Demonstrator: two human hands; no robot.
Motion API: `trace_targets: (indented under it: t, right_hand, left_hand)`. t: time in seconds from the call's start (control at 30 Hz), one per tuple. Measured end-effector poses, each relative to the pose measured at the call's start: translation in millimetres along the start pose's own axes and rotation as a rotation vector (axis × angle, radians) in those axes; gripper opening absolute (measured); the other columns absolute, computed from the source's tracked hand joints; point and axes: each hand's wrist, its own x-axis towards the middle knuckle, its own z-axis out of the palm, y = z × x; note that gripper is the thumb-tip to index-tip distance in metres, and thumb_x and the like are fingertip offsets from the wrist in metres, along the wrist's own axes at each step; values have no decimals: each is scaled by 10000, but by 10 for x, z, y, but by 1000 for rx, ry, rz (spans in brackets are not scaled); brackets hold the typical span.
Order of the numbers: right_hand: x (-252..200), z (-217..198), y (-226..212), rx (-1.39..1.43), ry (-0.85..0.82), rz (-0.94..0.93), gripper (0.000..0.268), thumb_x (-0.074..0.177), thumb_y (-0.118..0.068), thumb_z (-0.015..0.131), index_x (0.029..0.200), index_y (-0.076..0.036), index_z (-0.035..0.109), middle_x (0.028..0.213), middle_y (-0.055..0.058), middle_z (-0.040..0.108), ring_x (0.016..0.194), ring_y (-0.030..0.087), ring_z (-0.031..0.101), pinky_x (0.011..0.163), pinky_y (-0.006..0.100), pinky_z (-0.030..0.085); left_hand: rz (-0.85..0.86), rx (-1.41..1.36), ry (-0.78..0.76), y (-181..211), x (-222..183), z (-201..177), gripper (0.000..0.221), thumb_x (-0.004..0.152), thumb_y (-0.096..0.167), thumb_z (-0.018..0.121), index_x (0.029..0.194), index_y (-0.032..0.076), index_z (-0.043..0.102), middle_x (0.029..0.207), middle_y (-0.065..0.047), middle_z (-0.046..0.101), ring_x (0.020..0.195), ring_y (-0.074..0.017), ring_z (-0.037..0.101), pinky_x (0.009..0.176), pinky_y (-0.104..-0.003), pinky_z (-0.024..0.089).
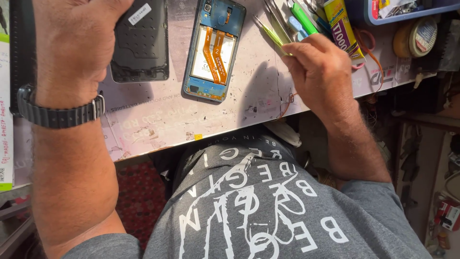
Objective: The person uses a green plastic spudger to pry and adjust internal components of a disassembled smartphone. They then apply adhesive from a yellow tube along the inner edge of the phone's back cover.
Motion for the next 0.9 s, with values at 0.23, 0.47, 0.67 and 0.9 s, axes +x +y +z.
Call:
trace_targets:
  t: [0.23, 0.47, 0.67, 0.9]
  right_hand:
    - [214, 197, -565, 57, -189, -107, 896, 688, -490, 936, 1399, -64, 594, 1388, 219, 532, 1263, 403, 509, 1059, 557, 420]
    - [344, 322, -746, -24, -310, -111, 774, 756, -477, 882, 1378, -115, 596, 1515, 176, 433, 1426, 385, 354, 1186, 639, 212]
    - [263, 236, -361, -112, -134, -144, 538, 791, -318, 870, 1249, -96, 697, 1428, 155, 575, 1353, 364, 494, 1147, 591, 337]
    - [133, -148, 128, -99, 11, 80, 57, 1017, -127, 792, 1012, -72, 778, 915, 62, 699, 850, 252, 700, 812, 405, 561]
  left_hand:
    - [43, 16, 47, -22, 10, -98, 216, 1115, 44, 690, 912, 3, 627, 821, 6, 593, 662, -75, 500, 622, -235, 400]
    - [81, -108, 29, 290, 81, -59, 96, 974, 15, 635, 1061, 40, 669, 987, 7, 726, 848, -62, 709, 788, -227, 606]
    - [27, 12, 16, 307, 83, 24, 127, 972, -10, 653, 1093, -3, 689, 980, -19, 702, 837, -68, 660, 760, -225, 551]
    - [-54, 49, 99, 425, 58, -19, 106, 979, 2, 672, 1080, -5, 701, 918, -12, 691, 695, -58, 597, 589, -210, 447]
